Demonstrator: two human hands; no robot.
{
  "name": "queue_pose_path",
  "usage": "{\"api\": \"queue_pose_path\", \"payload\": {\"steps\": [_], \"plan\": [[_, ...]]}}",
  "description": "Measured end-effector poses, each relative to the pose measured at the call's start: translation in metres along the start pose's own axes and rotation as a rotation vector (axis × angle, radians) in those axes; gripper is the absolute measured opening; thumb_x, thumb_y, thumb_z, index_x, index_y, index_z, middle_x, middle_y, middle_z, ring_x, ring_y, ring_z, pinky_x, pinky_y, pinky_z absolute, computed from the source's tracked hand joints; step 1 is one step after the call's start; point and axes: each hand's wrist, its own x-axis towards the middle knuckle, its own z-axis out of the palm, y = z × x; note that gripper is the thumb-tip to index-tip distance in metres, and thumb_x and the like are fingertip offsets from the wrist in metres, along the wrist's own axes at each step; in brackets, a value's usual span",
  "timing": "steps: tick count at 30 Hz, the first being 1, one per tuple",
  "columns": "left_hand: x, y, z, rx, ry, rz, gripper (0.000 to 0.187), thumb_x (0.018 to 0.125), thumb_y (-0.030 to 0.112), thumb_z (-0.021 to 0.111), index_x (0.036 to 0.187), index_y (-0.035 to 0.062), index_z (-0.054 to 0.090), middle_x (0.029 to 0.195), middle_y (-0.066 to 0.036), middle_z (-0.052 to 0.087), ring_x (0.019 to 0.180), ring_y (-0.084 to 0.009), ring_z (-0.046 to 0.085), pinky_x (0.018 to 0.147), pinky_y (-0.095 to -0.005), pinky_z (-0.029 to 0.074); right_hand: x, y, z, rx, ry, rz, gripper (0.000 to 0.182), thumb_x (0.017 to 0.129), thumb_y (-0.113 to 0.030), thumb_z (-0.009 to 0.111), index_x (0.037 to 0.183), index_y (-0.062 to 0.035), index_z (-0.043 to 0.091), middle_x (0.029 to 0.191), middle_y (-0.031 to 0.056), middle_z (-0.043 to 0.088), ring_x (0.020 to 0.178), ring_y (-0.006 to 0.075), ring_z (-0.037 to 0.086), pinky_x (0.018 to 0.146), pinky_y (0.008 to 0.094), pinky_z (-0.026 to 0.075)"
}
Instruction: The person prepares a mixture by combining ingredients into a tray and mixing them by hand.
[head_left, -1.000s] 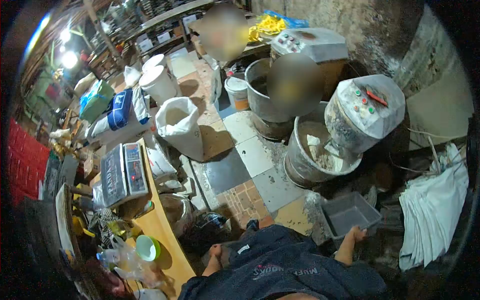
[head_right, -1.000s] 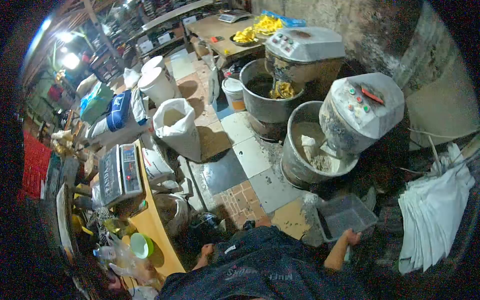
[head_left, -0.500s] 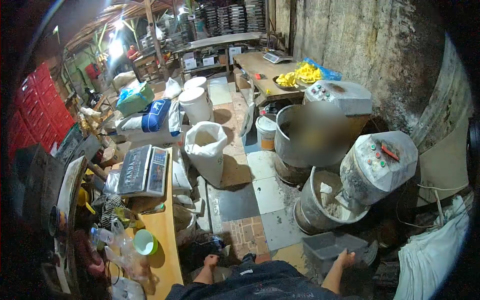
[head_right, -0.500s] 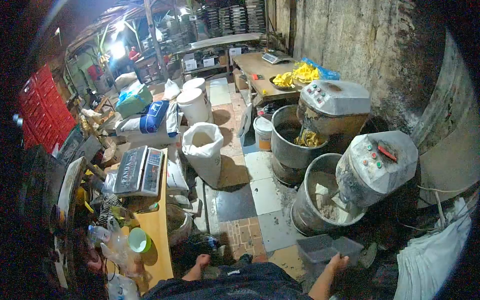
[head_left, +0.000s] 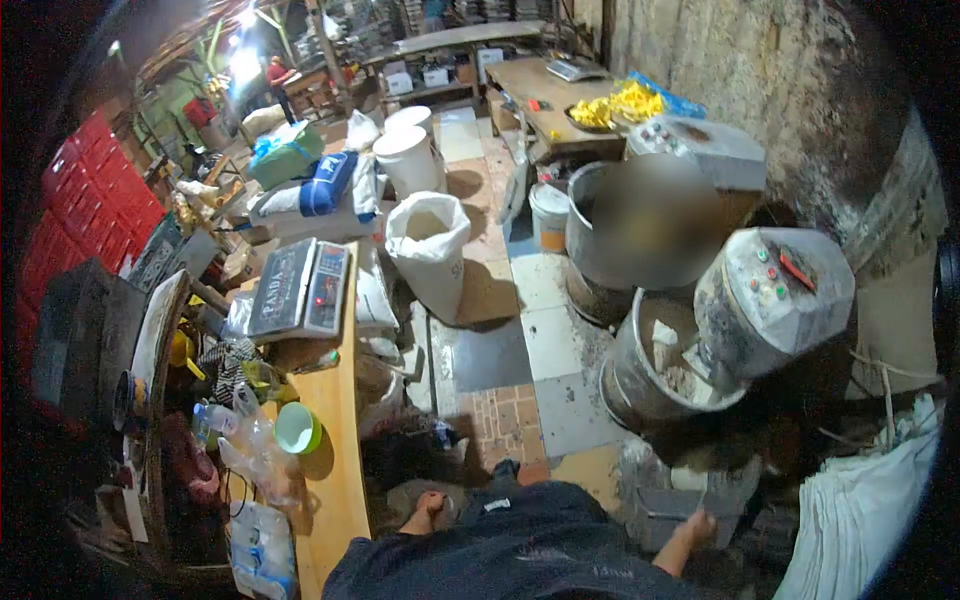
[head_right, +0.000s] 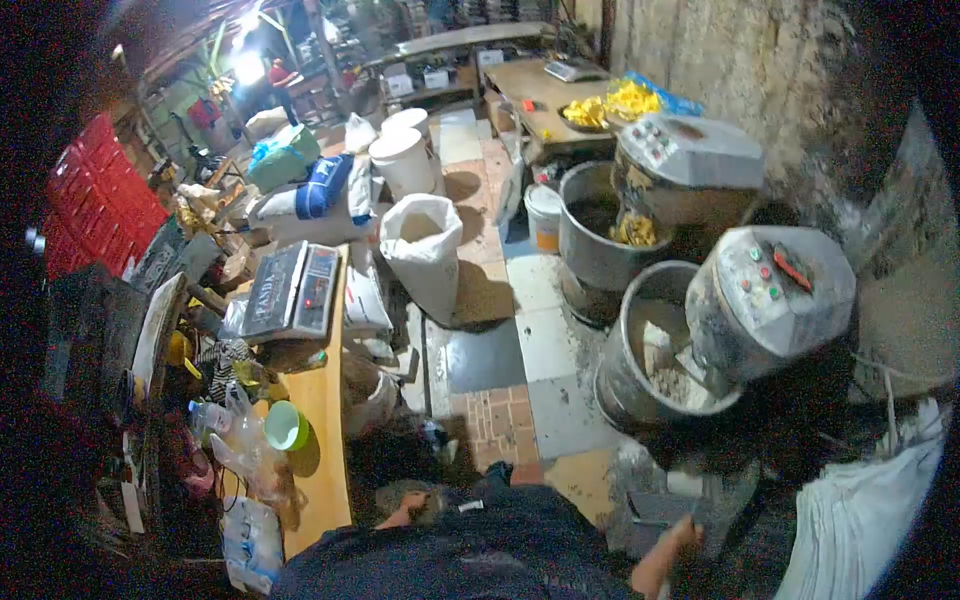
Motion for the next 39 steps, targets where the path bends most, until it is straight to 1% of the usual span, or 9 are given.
{"api": "queue_pose_path", "payload": {"steps": [5, 10, 13, 14, 20, 24, 30, 33, 39], "plan": [[-0.024, -0.007, 0.002, -0.057, -0.101, 0.062, 0.033, 0.086, 0.034, 0.052, 0.096, 0.0043, 0.063, 0.071, -0.011, 0.060, 0.060, -0.0227, 0.054, 0.056, -0.0366, 0.043, -0.032, -0.018, 0.027, -0.606, -0.002, -0.365, 0.049, 0.085, -0.038, 0.058, 0.122, -0.0061, 0.055, 0.124, 0.0139, 0.055, 0.112, 0.0345, 0.052, 0.093, 0.0487, 0.041], [-0.011, 0.038, -0.024, -0.089, -0.120, 0.157, 0.029, 0.087, 0.028, 0.055, 0.098, 0.0024, 0.061, 0.067, -0.010, 0.058, 0.055, -0.0180, 0.052, 0.051, -0.0330, 0.042, -0.042, -0.026, 0.065, -0.116, -0.077, -0.554, 0.025, 0.078, -0.008, 0.061, 0.099, 0.0043, 0.060, 0.104, 0.0183, 0.063, 0.097, 0.0300, 0.059, 0.085, 0.0383, 0.045], [0.043, 0.055, -0.042, -0.064, -0.012, 0.340, 0.021, 0.086, 0.020, 0.058, 0.098, 0.0032, 0.062, 0.068, -0.007, 0.058, 0.052, -0.0122, 0.049, 0.046, -0.0287, 0.039, -0.089, -0.071, 0.057, 0.462, -0.331, -0.186, 0.020, 0.076, -0.002, 0.063, 0.072, -0.0036, 0.044, 0.071, 0.0003, 0.046, 0.063, 0.0138, 0.044, 0.062, 0.0316, 0.038], [0.072, 0.064, -0.057, -0.503, -0.452, 0.115, 0.019, 0.086, 0.019, 0.059, 0.099, 0.0041, 0.062, 0.072, -0.004, 0.059, 0.053, -0.0116, 0.050, 0.046, -0.0282, 0.040, -0.098, -0.084, 0.047, 0.300, -0.371, -0.288, 0.027, 0.075, -0.004, 0.065, 0.073, -0.0065, 0.039, 0.068, -0.0010, 0.040, 0.059, 0.0136, 0.038, 0.058, 0.0323, 0.035], [0.022, 0.142, -0.080, -0.218, -0.113, 0.359, 0.022, 0.087, 0.025, 0.060, 0.096, 0.0045, 0.061, 0.075, -0.003, 0.060, 0.056, -0.0104, 0.052, 0.048, -0.0268, 0.041, -0.101, -0.068, 0.036, 0.583, 0.008, 0.383, 0.026, 0.068, -0.002, 0.063, 0.093, -0.0039, 0.055, 0.088, 0.0083, 0.058, 0.076, 0.0237, 0.052, 0.067, 0.0362, 0.043], [0.065, 0.134, -0.102, -0.189, -0.133, 0.355, 0.024, 0.086, 0.027, 0.062, 0.095, 0.0047, 0.061, 0.080, -0.004, 0.062, 0.058, -0.0101, 0.053, 0.052, -0.0262, 0.044, -0.155, -0.081, 0.017, 0.256, -0.002, 0.106, 0.037, 0.074, -0.003, 0.062, 0.110, 0.0013, 0.055, 0.110, 0.0140, 0.059, 0.097, 0.0281, 0.056, 0.087, 0.0420, 0.044], [0.076, 0.147, -0.109, -0.089, -0.115, 0.261, 0.024, 0.083, 0.027, 0.062, 0.093, 0.0054, 0.065, 0.084, -0.009, 0.066, 0.072, -0.0152, 0.060, 0.064, -0.0298, 0.048, -0.200, -0.114, 0.071, -0.680, 0.132, -0.370, 0.015, 0.073, -0.007, 0.061, 0.072, -0.0015, 0.047, 0.066, 0.0117, 0.055, 0.063, 0.0265, 0.056, 0.063, 0.0408, 0.044], [0.138, 0.141, -0.093, -0.126, -0.213, 0.217, 0.027, 0.080, 0.028, 0.061, 0.092, 0.0043, 0.066, 0.082, -0.009, 0.067, 0.069, -0.0165, 0.061, 0.064, -0.0315, 0.048, -0.223, -0.138, 0.106, -0.557, 0.116, -0.422, 0.018, 0.065, -0.021, 0.062, 0.070, -0.0095, 0.049, 0.068, 0.0135, 0.053, 0.060, 0.0371, 0.048, 0.059, 0.0433, 0.042], [0.160, 0.215, -0.105, -0.464, -0.258, 0.315, 0.030, 0.082, 0.030, 0.061, 0.095, 0.0040, 0.064, 0.074, -0.004, 0.062, 0.065, -0.0156, 0.058, 0.061, -0.0303, 0.046, -0.214, -0.123, 0.165, 0.178, -0.011, -0.081, 0.020, 0.074, -0.012, 0.057, 0.092, -0.0037, 0.055, 0.088, 0.0121, 0.061, 0.079, 0.0268, 0.058, 0.068, 0.0427, 0.044]]}}
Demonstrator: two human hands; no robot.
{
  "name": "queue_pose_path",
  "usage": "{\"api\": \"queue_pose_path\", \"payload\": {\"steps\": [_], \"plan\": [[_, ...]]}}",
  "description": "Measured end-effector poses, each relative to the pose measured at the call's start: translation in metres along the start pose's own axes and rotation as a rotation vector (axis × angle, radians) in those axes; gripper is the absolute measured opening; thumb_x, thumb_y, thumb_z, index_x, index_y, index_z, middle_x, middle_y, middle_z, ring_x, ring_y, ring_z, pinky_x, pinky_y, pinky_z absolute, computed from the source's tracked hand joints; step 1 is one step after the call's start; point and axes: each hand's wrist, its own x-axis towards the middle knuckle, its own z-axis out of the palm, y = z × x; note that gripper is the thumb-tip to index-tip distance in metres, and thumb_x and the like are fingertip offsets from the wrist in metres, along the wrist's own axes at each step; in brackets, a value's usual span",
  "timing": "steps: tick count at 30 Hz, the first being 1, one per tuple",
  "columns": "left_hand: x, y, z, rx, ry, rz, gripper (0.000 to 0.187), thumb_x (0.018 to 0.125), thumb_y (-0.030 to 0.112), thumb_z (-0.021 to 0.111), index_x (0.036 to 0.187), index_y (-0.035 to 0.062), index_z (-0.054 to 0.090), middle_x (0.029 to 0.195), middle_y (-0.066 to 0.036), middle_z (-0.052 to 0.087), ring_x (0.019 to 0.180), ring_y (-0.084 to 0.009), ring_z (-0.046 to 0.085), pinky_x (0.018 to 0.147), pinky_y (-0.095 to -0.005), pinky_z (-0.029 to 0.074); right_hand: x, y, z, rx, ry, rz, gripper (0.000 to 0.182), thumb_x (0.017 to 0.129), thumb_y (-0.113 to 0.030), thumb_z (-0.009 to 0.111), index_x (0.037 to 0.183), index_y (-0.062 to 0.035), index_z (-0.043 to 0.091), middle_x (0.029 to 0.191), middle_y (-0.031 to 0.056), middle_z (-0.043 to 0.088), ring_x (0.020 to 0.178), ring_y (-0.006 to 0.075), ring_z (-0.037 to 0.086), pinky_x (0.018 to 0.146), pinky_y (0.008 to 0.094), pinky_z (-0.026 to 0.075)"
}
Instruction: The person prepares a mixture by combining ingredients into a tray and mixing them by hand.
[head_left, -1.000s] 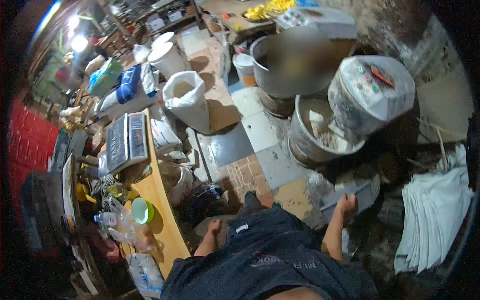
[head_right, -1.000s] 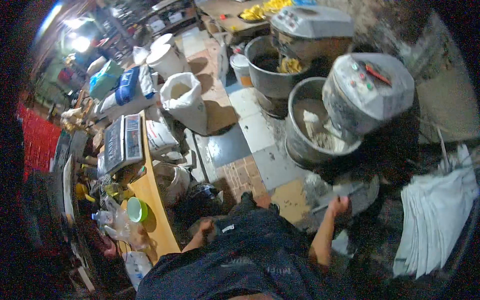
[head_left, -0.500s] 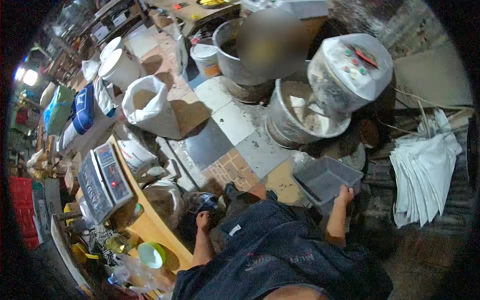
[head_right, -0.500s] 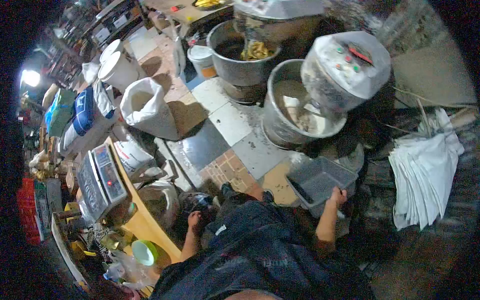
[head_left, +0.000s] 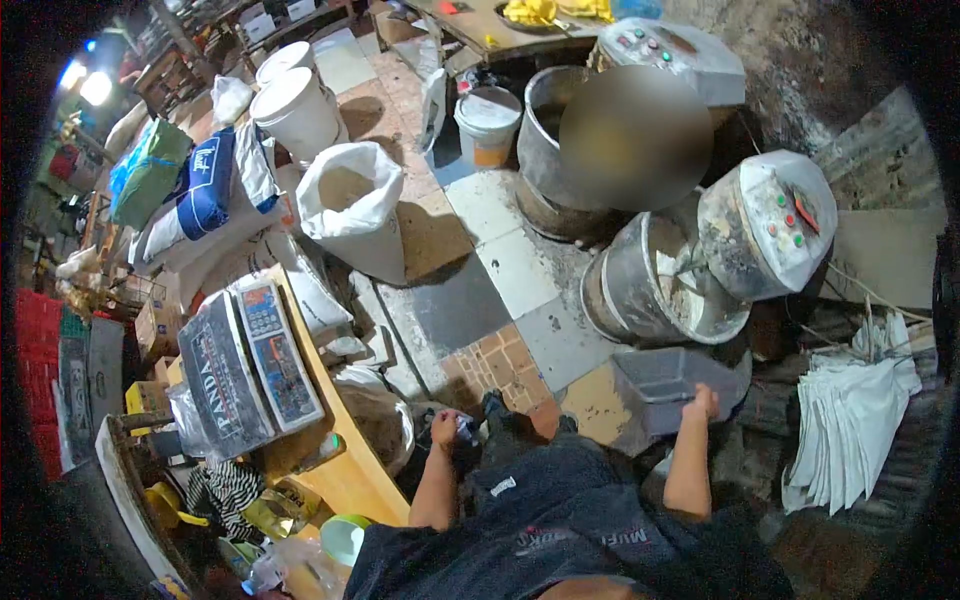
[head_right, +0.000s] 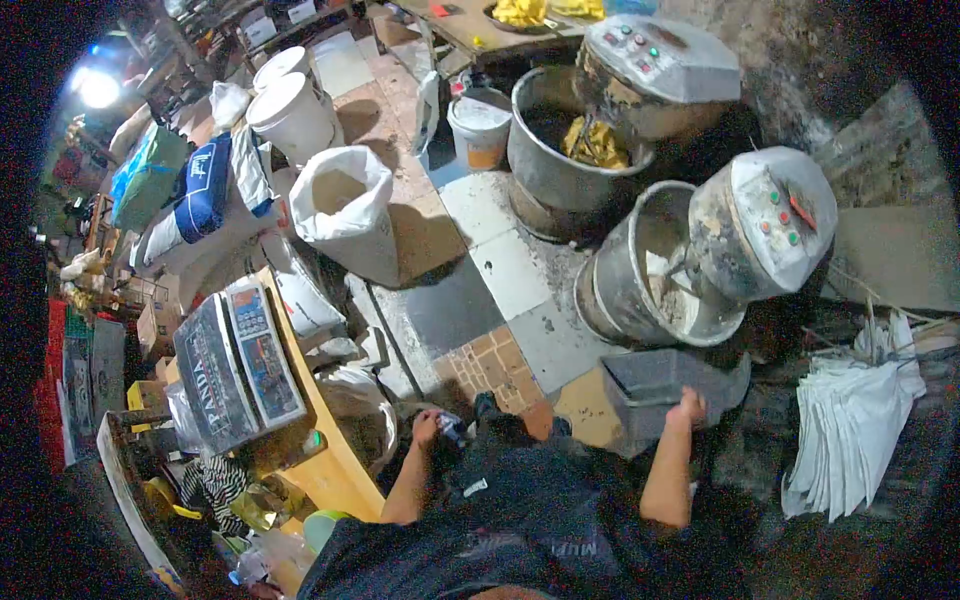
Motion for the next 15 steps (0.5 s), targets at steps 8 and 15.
{"api": "queue_pose_path", "payload": {"steps": [8, 15], "plan": [[-0.004, 0.012, -0.025, 0.098, 0.023, 0.031, 0.032, 0.081, 0.028, 0.061, 0.087, -0.0041, 0.063, 0.073, -0.010, 0.061, 0.058, -0.0164, 0.054, 0.052, -0.0306, 0.042, 0.038, 0.082, -0.083, 0.145, -0.125, 0.264, 0.045, 0.069, -0.016, 0.056, 0.111, -0.0006, 0.052, 0.111, 0.0149, 0.052, 0.096, 0.0338, 0.050, 0.086, 0.0516, 0.041], [0.035, -0.067, -0.027, 0.139, -0.052, -0.205, 0.029, 0.085, 0.028, 0.055, 0.079, 0.0005, 0.063, 0.069, -0.008, 0.059, 0.051, -0.0198, 0.052, 0.050, -0.0333, 0.041, 0.004, 0.044, -0.079, 0.112, 0.172, 0.187, 0.038, 0.061, -0.010, 0.064, 0.097, -0.0021, 0.055, 0.099, 0.0153, 0.056, 0.086, 0.0309, 0.054, 0.073, 0.0473, 0.043]]}}
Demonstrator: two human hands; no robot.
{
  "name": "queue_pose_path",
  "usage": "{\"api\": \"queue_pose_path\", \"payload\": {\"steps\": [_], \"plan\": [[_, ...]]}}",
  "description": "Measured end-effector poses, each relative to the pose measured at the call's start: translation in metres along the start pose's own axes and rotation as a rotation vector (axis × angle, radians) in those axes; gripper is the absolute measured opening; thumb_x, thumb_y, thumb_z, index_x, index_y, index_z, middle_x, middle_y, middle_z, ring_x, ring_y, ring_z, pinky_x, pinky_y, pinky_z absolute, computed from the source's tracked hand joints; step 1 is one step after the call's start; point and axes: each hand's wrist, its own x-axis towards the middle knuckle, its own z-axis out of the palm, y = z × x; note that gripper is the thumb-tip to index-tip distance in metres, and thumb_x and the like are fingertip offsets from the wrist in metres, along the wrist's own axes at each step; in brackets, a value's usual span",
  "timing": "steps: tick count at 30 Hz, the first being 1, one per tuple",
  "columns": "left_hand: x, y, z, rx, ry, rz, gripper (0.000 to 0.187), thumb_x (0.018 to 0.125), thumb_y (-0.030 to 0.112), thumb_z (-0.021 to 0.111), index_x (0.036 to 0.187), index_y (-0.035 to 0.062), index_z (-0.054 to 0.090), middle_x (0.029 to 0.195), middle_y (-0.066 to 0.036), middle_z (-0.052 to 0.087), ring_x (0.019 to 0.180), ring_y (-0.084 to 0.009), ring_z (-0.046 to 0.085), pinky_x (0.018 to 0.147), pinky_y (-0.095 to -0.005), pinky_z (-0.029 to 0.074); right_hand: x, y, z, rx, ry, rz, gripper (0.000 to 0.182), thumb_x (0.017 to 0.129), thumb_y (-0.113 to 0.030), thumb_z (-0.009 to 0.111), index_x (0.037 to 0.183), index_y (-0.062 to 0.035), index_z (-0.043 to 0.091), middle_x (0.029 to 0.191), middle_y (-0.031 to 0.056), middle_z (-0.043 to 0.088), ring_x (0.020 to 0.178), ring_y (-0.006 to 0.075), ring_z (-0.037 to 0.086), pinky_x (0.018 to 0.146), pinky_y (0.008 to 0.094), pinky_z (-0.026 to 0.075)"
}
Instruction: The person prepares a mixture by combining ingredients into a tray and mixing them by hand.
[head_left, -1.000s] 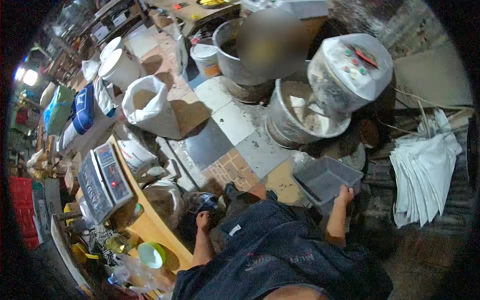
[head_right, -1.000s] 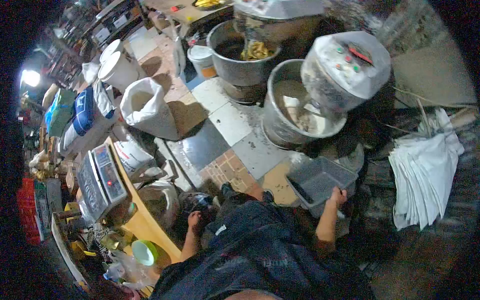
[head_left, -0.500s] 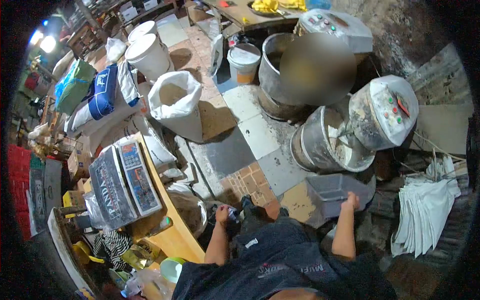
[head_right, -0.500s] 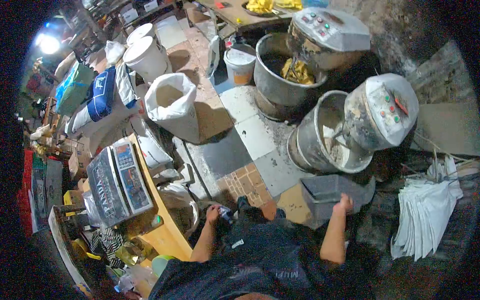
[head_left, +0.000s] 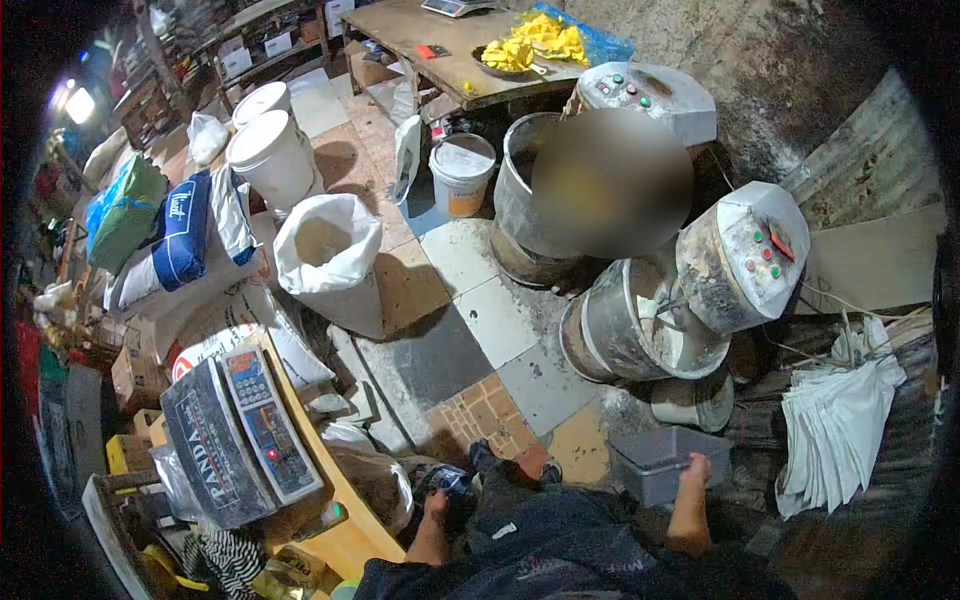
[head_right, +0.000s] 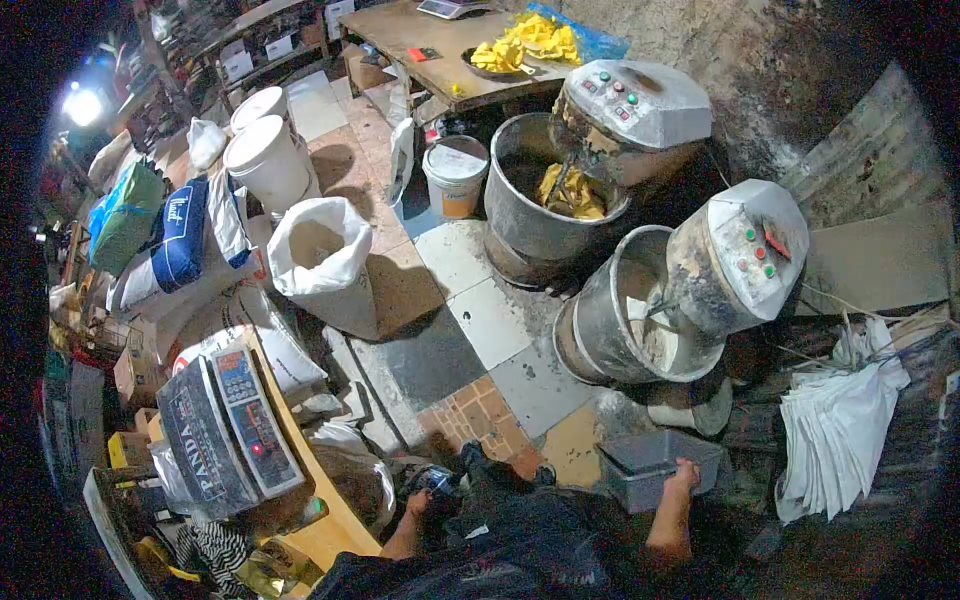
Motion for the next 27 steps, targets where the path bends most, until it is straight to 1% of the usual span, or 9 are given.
{"api": "queue_pose_path", "payload": {"steps": [3, 4, 5, 7, 14, 20, 23, 25, 27], "plan": [[-0.005, -0.007, -0.006, 0.103, 0.026, 0.169, 0.027, 0.087, 0.025, 0.052, 0.075, 0.0043, 0.064, 0.067, -0.006, 0.059, 0.052, -0.0210, 0.053, 0.050, -0.0339, 0.041, -0.037, -0.017, 0.024, -0.299, -0.015, -0.108, 0.027, 0.065, -0.008, 0.061, 0.090, -0.0002, 0.057, 0.090, 0.0144, 0.058, 0.081, 0.0300, 0.056, 0.071, 0.0454, 0.043], [-0.029, 0.016, -0.022, 0.539, -0.079, 0.604, 0.027, 0.087, 0.022, 0.053, 0.067, 0.0065, 0.061, 0.064, -0.002, 0.055, 0.052, -0.0176, 0.051, 0.050, -0.0320, 0.041, -0.032, -0.012, 0.036, -0.315, -0.014, -0.136, 0.023, 0.067, -0.007, 0.061, 0.088, 0.0010, 0.057, 0.087, 0.0142, 0.059, 0.080, 0.0294, 0.056, 0.071, 0.0446, 0.043], [-0.033, 0.030, -0.020, 0.560, -0.088, 0.594, 0.027, 0.087, 0.022, 0.053, 0.067, 0.0065, 0.061, 0.064, -0.002, 0.055, 0.052, -0.0176, 0.051, 0.050, -0.0320, 0.041, -0.022, -0.004, 0.044, -0.334, -0.009, -0.160, 0.020, 0.069, -0.007, 0.060, 0.086, 0.0023, 0.058, 0.084, 0.0140, 0.060, 0.079, 0.0288, 0.057, 0.070, 0.0437, 0.043], [-0.039, 0.043, -0.023, -0.405, -0.272, 0.234, 0.021, 0.087, 0.019, 0.056, 0.070, 0.0076, 0.057, 0.064, -0.001, 0.051, 0.054, -0.0152, 0.051, 0.050, -0.0294, 0.043, -0.087, -0.045, 0.057, -0.448, -0.099, -0.202, 0.026, 0.073, -0.007, 0.059, 0.096, 0.0046, 0.057, 0.090, 0.0145, 0.061, 0.081, 0.0283, 0.057, 0.070, 0.0439, 0.043], [-0.039, 0.067, -0.032, -0.427, -0.105, -0.018, 0.008, 0.086, 0.014, 0.057, 0.082, 0.0089, 0.051, 0.065, -0.002, 0.049, 0.049, -0.0126, 0.047, 0.042, -0.0277, 0.039, -0.079, -0.031, 0.082, 0.014, -0.069, 0.182, 0.038, 0.070, -0.004, 0.061, 0.107, -0.0020, 0.053, 0.108, 0.0124, 0.056, 0.103, 0.0245, 0.050, 0.089, 0.0370, 0.036], [-0.072, 0.082, -0.013, -0.107, -0.084, 0.044, 0.021, 0.085, 0.014, 0.052, 0.066, 0.0155, 0.044, 0.057, 0.002, 0.044, 0.050, -0.0097, 0.044, 0.042, -0.0243, 0.032, -0.028, 0.018, 0.007, 0.463, -0.159, 0.305, 0.027, 0.067, -0.008, 0.066, 0.091, -0.0069, 0.053, 0.075, 0.0071, 0.047, 0.059, 0.0205, 0.047, 0.053, 0.0311, 0.040], [-0.078, 0.080, -0.011, -0.271, -0.117, 0.048, 0.027, 0.086, 0.011, 0.051, 0.060, 0.0137, 0.046, 0.055, 0.002, 0.042, 0.050, -0.0104, 0.043, 0.046, -0.0239, 0.033, -0.044, -0.005, -0.007, 0.334, -0.160, 0.265, 0.021, 0.065, -0.008, 0.067, 0.075, -0.0075, 0.048, 0.060, 0.0032, 0.034, 0.040, 0.0155, 0.030, 0.038, 0.0303, 0.028], [-0.073, 0.075, -0.008, -0.078, -0.165, 0.230, 0.025, 0.087, 0.010, 0.049, 0.062, 0.0114, 0.048, 0.056, 0.002, 0.044, 0.051, -0.0101, 0.043, 0.048, -0.0233, 0.034, -0.088, -0.037, 0.008, 0.165, -0.166, 0.224, 0.020, 0.065, -0.006, 0.066, 0.072, -0.0068, 0.048, 0.060, 0.0033, 0.034, 0.042, 0.0160, 0.033, 0.038, 0.0302, 0.028], [-0.051, 0.051, -0.015, -0.414, -0.286, 0.154, 0.024, 0.088, 0.012, 0.049, 0.064, 0.0096, 0.049, 0.056, 0.002, 0.045, 0.051, -0.0091, 0.043, 0.047, -0.0233, 0.032, -0.116, -0.048, 0.031, -0.131, -0.037, 0.102, 0.021, 0.067, -0.004, 0.061, 0.065, -0.0079, 0.040, 0.062, 0.0027, 0.034, 0.047, 0.0183, 0.029, 0.044, 0.0341, 0.028]]}}
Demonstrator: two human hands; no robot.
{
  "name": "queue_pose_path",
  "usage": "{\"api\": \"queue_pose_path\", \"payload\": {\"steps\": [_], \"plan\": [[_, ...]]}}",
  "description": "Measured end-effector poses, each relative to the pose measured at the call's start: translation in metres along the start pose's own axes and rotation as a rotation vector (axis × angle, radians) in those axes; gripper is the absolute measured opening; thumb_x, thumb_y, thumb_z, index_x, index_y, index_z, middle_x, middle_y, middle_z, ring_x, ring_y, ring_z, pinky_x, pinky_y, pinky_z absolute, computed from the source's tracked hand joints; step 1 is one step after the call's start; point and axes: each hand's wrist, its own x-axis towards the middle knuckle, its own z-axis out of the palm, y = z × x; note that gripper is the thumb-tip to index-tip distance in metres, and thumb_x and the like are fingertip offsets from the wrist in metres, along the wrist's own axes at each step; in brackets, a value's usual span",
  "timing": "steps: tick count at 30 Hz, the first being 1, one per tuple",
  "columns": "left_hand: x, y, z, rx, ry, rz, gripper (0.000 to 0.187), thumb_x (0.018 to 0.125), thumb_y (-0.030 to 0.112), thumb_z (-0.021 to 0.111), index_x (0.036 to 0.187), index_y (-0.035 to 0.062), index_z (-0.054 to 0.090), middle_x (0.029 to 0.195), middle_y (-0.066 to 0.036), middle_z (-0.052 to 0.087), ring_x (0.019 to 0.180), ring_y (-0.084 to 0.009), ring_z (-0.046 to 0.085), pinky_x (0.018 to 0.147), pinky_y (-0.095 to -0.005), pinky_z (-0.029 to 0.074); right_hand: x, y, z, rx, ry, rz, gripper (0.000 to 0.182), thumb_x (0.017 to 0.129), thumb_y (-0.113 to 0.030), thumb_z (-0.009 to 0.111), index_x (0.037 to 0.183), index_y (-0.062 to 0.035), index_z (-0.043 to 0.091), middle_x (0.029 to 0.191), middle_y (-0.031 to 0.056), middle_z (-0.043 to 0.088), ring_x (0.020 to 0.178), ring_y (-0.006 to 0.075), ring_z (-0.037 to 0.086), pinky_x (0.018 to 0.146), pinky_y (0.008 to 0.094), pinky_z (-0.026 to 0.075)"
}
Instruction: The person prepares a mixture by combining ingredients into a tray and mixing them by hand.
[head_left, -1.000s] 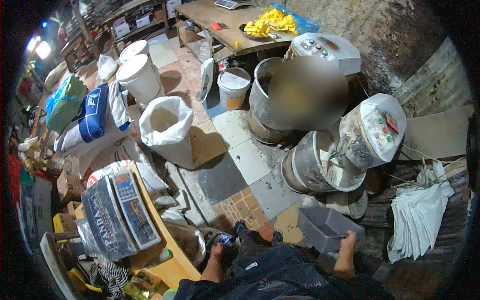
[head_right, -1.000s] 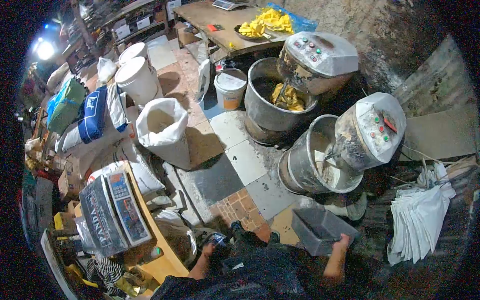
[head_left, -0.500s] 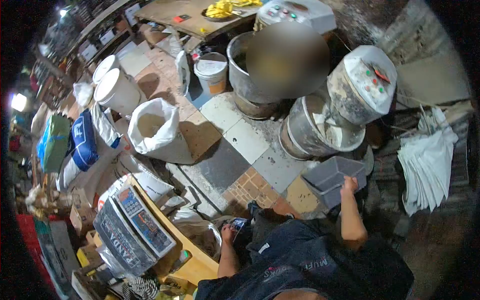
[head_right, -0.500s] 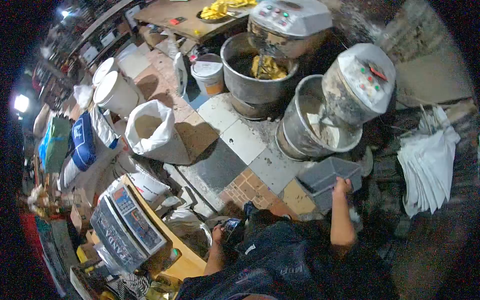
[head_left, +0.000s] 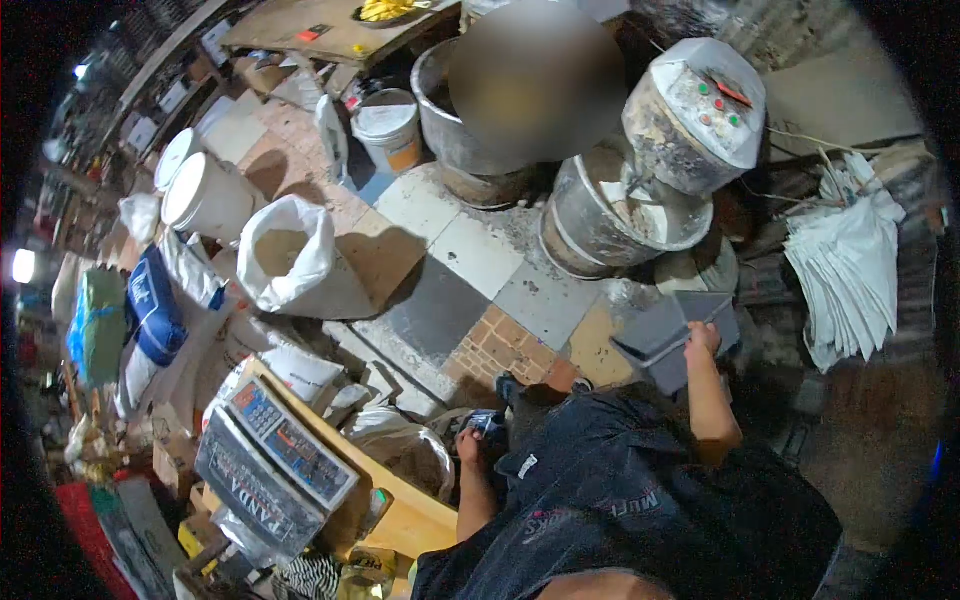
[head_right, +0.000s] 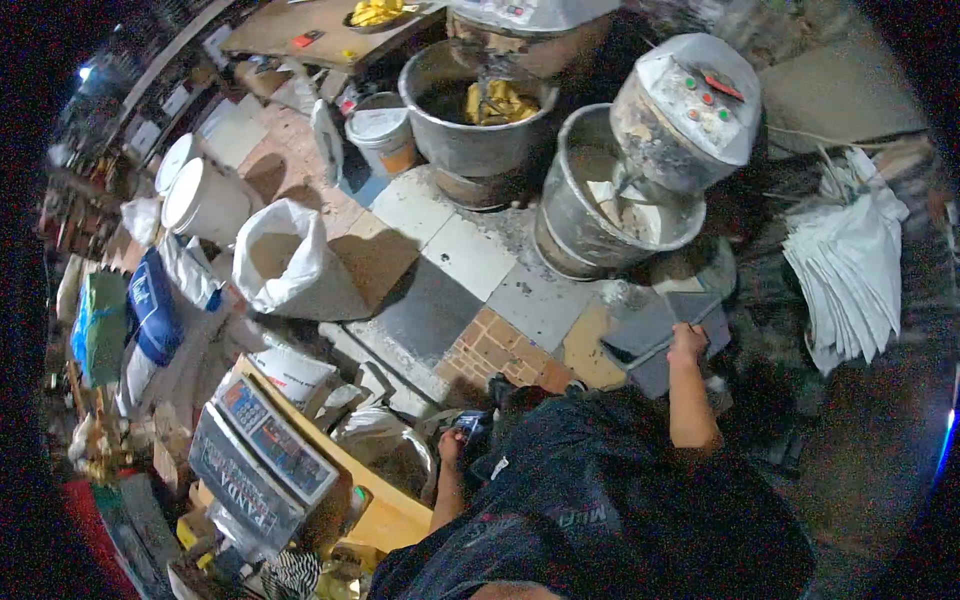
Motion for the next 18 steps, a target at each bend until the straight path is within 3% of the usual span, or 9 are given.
{"api": "queue_pose_path", "payload": {"steps": [1, 3, 6, 10, 12, 13, 14, 16, 18], "plan": [[-0.005, 0.011, 0.007, 0.066, 0.006, -0.028, 0.025, 0.088, 0.015, 0.049, 0.064, 0.0093, 0.050, 0.056, 0.002, 0.045, 0.050, -0.0088, 0.043, 0.047, -0.0224, 0.032, -0.004, 0.004, 0.016, -0.007, -0.031, -0.002, 0.021, 0.067, -0.004, 0.061, 0.065, -0.0079, 0.040, 0.062, 0.0027, 0.034, 0.047, 0.0183, 0.029, 0.044, 0.0341, 0.028], [-0.010, 0.029, 0.022, 0.262, 0.097, 0.029, 0.020, 0.089, 0.016, 0.052, 0.071, 0.0067, 0.054, 0.058, 0.002, 0.047, 0.049, -0.0084, 0.043, 0.046, -0.0204, 0.032, -0.009, 0.015, 0.053, -0.308, -0.012, -0.282, 0.022, 0.066, -0.004, 0.059, 0.064, -0.0039, 0.037, 0.061, 0.0052, 0.037, 0.052, 0.0194, 0.033, 0.050, 0.0357, 0.032], [0.003, 0.042, 0.028, -0.001, 0.179, 0.074, 0.011, 0.088, 0.013, 0.055, 0.081, 0.0054, 0.055, 0.060, 0.001, 0.048, 0.051, -0.0080, 0.044, 0.046, -0.0195, 0.032, -0.045, 0.016, 0.101, -0.535, -0.171, -0.459, 0.013, 0.068, -0.006, 0.061, 0.071, -0.0065, 0.048, 0.065, 0.0045, 0.052, 0.061, 0.0205, 0.048, 0.053, 0.0359, 0.039], [0.038, 0.080, 0.044, -0.077, 0.049, 0.191, 0.011, 0.091, 0.016, 0.053, 0.090, 0.0054, 0.055, 0.069, -0.001, 0.051, 0.056, -0.0081, 0.045, 0.048, -0.0218, 0.036, -0.091, 0.050, 0.173, -0.385, -0.532, -0.417, 0.014, 0.067, 0.002, 0.058, 0.067, -0.0077, 0.048, 0.062, 0.0014, 0.047, 0.058, 0.0135, 0.045, 0.053, 0.0329, 0.038], [-0.009, 0.170, 0.122, 0.016, 0.049, 0.093, 0.017, 0.093, 0.021, 0.051, 0.091, 0.0043, 0.054, 0.068, -0.001, 0.050, 0.059, -0.0087, 0.047, 0.051, -0.0214, 0.038, -0.143, 0.052, 0.191, -0.220, -0.735, -0.561, 0.016, 0.068, 0.004, 0.057, 0.066, -0.0092, 0.048, 0.062, -0.0003, 0.046, 0.057, 0.0105, 0.043, 0.051, 0.0337, 0.036], [0.008, 0.188, 0.133, 0.016, -0.094, 0.116, 0.021, 0.093, 0.025, 0.051, 0.093, 0.0039, 0.054, 0.069, -0.002, 0.053, 0.061, -0.0096, 0.049, 0.054, -0.0216, 0.040, -0.178, 0.040, 0.190, -0.217, -0.754, -0.558, 0.016, 0.068, 0.004, 0.057, 0.066, -0.0092, 0.048, 0.062, -0.0003, 0.046, 0.057, 0.0105, 0.043, 0.051, 0.0337, 0.036], [0.024, 0.203, 0.140, 0.019, -0.233, 0.136, 0.026, 0.093, 0.029, 0.051, 0.095, 0.0035, 0.055, 0.070, -0.003, 0.055, 0.062, -0.0104, 0.051, 0.057, -0.0218, 0.042, -0.214, 0.019, 0.185, -0.154, -0.889, -0.718, 0.013, 0.069, 0.001, 0.058, 0.069, -0.0068, 0.048, 0.061, 0.0020, 0.045, 0.057, 0.0132, 0.046, 0.051, 0.0332, 0.037], [-0.007, 0.276, 0.204, 0.073, -0.134, 0.142, 0.039, 0.092, 0.039, 0.052, 0.108, 0.0035, 0.053, 0.082, -0.007, 0.062, 0.068, -0.0135, 0.057, 0.063, -0.0249, 0.046, -0.262, 0.001, 0.185, -0.078, -1.039, -0.859, 0.011, 0.070, -0.001, 0.058, 0.071, -0.0044, 0.048, 0.061, 0.0043, 0.045, 0.057, 0.0158, 0.048, 0.052, 0.0326, 0.039], [-0.015, 0.333, 0.239, -0.073, -0.183, 0.129, 0.059, 0.090, 0.050, 0.049, 0.124, 0.0023, 0.045, 0.102, -0.012, 0.062, 0.082, -0.0195, 0.060, 0.071, -0.0320, 0.048, -0.289, -0.005, 0.194, -0.099, -0.945, -1.648, 0.014, 0.065, -0.001, 0.060, 0.075, -0.0067, 0.052, 0.065, 0.0073, 0.050, 0.056, 0.0221, 0.054, 0.050, 0.0329, 0.042]]}}
